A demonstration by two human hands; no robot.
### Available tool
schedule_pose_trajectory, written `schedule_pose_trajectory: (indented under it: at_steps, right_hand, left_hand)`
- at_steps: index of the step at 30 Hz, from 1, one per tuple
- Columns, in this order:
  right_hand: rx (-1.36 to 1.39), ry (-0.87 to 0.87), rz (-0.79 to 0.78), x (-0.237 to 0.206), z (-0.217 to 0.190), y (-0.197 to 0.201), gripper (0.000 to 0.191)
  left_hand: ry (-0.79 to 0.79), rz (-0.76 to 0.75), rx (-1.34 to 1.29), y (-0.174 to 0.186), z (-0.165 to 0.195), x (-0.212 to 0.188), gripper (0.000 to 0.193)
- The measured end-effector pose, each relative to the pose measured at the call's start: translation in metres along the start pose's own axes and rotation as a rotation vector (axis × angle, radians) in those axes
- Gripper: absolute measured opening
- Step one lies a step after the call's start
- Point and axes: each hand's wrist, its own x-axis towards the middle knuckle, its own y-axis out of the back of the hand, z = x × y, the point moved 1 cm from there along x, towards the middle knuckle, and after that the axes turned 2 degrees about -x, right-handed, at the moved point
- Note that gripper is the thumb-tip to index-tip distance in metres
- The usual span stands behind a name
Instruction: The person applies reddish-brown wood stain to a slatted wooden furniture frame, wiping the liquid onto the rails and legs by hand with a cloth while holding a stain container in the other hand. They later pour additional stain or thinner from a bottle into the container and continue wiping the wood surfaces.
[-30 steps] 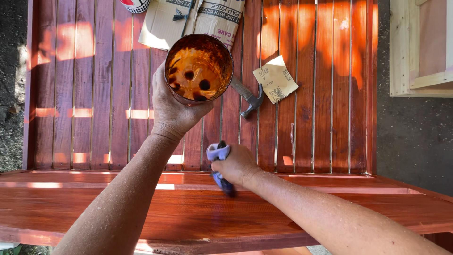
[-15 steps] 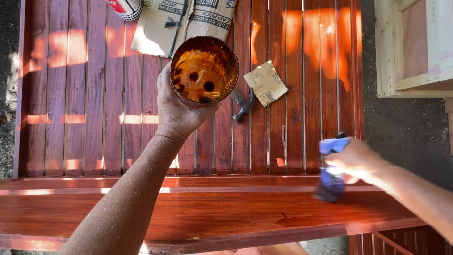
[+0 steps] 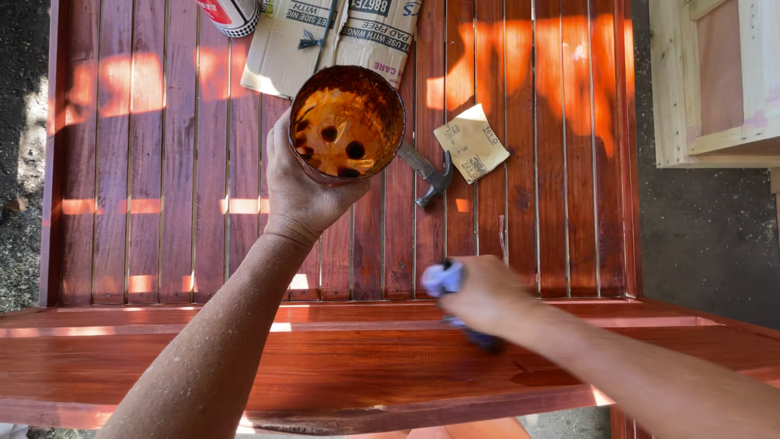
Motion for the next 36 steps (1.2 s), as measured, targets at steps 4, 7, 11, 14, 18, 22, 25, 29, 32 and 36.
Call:
schedule_pose_trajectory:
  at_steps: [4, 7, 11, 14, 18, 22, 25, 29, 32, 36]
  right_hand:
    - [0.154, 0.178, 0.079, 0.005, -0.081, -0.026, 0.022]
    - [0.485, 0.038, 0.010, 0.013, -0.111, -0.036, 0.021]
    - [0.898, -0.020, -0.009, 0.025, -0.092, -0.030, 0.017]
    - [0.738, -0.183, 0.000, 0.026, -0.038, -0.012, 0.016]
    - [0.672, -0.248, -0.007, 0.005, 0.052, 0.026, 0.016]
    - [0.458, -0.270, -0.008, -0.022, 0.138, 0.085, 0.020]
    - [0.284, -0.532, 0.099, -0.042, 0.177, 0.120, 0.024]
    - [0.148, -0.554, 0.108, -0.056, 0.169, 0.130, 0.035]
    - [0.136, -0.395, 0.036, -0.063, 0.121, 0.106, 0.033]
    - [0.168, -0.127, -0.015, -0.075, 0.035, 0.065, 0.016]
  left_hand:
    - [0.016, -0.002, -0.052, 0.011, -0.011, 0.000, 0.108]
    - [-0.018, 0.006, -0.050, 0.014, -0.013, -0.001, 0.110]
    - [-0.015, 0.026, -0.009, 0.014, -0.010, 0.001, 0.108]
    - [-0.004, 0.014, -0.090, 0.012, -0.005, 0.002, 0.108]
    - [0.020, 0.014, -0.073, 0.007, 0.002, 0.004, 0.105]
    - [0.044, -0.004, -0.060, -0.002, 0.009, 0.007, 0.108]
    - [0.026, -0.011, -0.059, -0.007, 0.014, 0.007, 0.112]
    - [-0.024, -0.019, -0.099, -0.013, 0.016, 0.010, 0.112]
    - [0.006, -0.022, -0.103, -0.012, 0.012, 0.009, 0.112]
    - [-0.006, -0.008, -0.057, -0.003, 0.005, 0.006, 0.109]
